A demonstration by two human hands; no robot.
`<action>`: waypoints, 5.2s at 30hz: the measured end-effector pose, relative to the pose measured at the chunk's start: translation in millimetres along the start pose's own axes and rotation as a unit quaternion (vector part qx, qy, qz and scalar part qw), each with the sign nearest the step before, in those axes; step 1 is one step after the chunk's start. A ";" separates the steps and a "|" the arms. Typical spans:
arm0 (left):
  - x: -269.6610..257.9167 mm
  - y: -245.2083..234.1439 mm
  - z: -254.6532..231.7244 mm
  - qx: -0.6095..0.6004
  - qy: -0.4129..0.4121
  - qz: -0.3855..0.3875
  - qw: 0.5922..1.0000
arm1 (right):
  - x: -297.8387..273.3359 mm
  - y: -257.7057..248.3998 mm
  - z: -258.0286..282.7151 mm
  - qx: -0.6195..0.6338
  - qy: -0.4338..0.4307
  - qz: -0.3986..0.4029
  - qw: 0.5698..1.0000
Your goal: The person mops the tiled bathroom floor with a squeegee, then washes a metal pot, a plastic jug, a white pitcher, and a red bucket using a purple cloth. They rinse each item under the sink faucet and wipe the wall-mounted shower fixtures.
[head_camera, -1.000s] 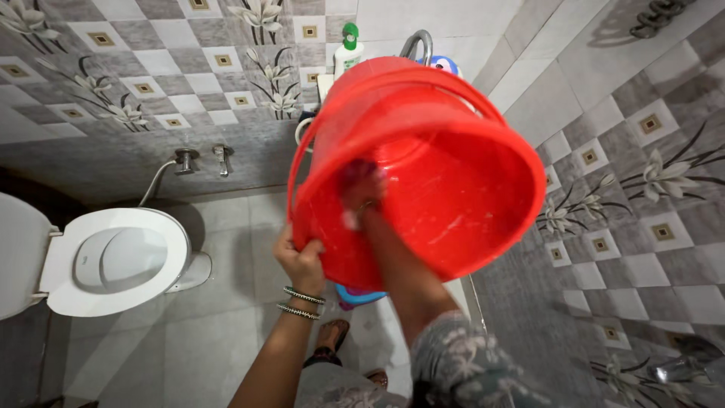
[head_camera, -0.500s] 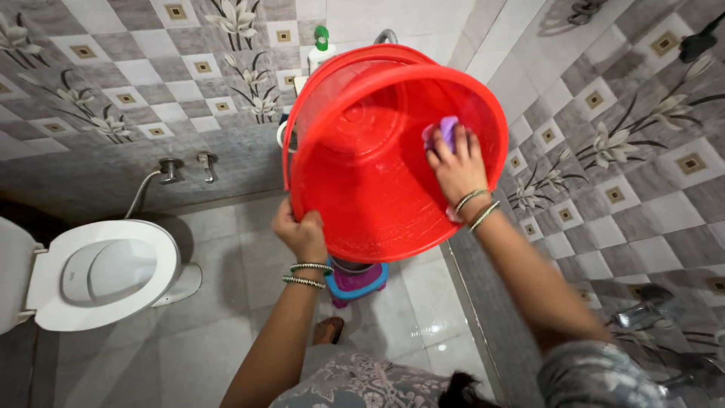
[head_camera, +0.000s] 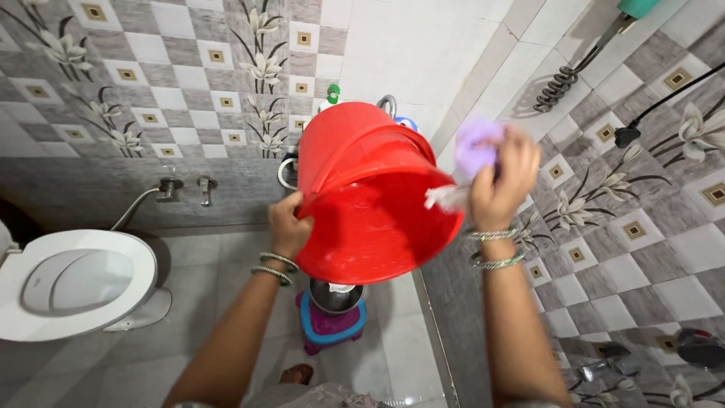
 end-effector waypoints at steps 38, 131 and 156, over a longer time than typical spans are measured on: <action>20.6 15.2 -14.7 -0.356 -0.239 0.070 0.901 | -17.4 204.7 23.7 0.056 0.010 0.080 0.995; 98.8 49.1 16.5 -0.331 -0.169 0.094 0.924 | -34.3 157.1 -50.8 0.012 0.202 0.005 0.979; 143.9 7.5 17.5 0.037 -0.170 0.070 0.982 | -36.8 228.9 39.2 0.038 0.057 0.054 0.996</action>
Point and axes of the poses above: each hand's wrist, its own x-axis towards the middle knuckle, its own y-axis out of the palm, z = x × y, the point moved 2 cm from there along x, towards the middle knuckle, and after that the axes turned 3 degrees about z, right-handed, at the moved point
